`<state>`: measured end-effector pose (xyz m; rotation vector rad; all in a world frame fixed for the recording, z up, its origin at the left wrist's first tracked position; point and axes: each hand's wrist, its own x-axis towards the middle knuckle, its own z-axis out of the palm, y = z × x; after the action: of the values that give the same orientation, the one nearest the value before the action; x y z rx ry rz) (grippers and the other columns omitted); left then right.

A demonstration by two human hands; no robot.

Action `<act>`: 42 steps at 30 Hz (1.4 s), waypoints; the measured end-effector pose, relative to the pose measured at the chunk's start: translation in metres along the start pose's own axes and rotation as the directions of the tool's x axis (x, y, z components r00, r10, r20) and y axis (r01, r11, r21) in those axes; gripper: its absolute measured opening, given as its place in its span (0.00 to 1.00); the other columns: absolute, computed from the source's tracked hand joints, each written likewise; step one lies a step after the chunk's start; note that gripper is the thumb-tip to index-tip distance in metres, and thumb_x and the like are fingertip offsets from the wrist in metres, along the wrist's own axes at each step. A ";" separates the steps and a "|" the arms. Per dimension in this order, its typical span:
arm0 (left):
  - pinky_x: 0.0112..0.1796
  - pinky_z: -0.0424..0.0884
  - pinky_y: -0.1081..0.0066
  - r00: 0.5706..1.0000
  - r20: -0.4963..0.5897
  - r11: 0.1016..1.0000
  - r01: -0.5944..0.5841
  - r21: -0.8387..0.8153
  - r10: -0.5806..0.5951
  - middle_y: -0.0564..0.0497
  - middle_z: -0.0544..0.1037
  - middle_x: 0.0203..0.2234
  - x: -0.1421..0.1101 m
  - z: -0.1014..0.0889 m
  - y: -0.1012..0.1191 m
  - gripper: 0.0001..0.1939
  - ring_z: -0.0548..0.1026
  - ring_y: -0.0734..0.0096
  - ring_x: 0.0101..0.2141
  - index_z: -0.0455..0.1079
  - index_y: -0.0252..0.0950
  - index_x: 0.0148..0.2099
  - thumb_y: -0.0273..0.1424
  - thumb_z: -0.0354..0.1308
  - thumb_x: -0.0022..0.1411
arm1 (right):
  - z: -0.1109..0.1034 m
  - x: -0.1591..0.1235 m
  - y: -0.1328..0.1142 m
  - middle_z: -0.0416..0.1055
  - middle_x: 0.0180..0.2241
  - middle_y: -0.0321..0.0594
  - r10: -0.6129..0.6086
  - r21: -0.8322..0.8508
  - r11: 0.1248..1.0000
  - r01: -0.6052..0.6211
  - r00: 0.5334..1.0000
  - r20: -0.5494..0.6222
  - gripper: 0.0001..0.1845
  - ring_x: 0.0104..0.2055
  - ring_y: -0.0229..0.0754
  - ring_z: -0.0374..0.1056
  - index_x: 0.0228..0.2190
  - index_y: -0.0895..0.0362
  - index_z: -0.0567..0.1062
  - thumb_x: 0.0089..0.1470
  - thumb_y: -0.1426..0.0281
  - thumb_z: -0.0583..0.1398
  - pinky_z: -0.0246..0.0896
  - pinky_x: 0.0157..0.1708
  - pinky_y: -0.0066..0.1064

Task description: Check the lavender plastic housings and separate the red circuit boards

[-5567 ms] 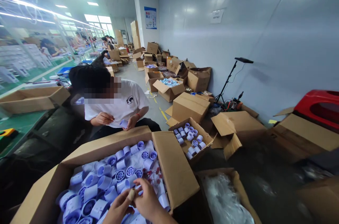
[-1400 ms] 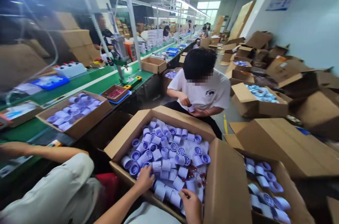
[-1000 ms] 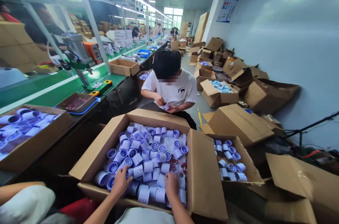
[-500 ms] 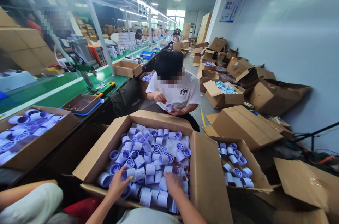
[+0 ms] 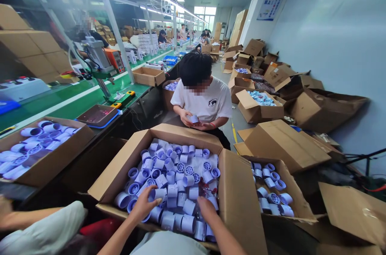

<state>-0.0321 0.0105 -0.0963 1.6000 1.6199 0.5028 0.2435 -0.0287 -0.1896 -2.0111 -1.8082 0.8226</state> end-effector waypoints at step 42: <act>0.41 0.65 0.67 0.863 0.483 0.887 0.099 -0.451 0.149 0.47 0.77 0.33 -0.033 0.013 0.064 0.29 0.71 0.63 0.35 0.76 0.35 0.39 0.54 0.60 0.44 | -0.103 -0.066 -0.129 0.73 0.31 0.41 0.039 0.618 0.737 0.274 0.895 -0.444 0.10 0.36 0.44 0.68 0.24 0.55 0.72 0.49 0.61 0.61 0.62 0.39 0.32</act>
<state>0.0155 -0.0162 -0.0479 1.2487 0.9841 0.3975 0.1996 -0.0594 -0.0198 -1.4263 -1.1378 0.7607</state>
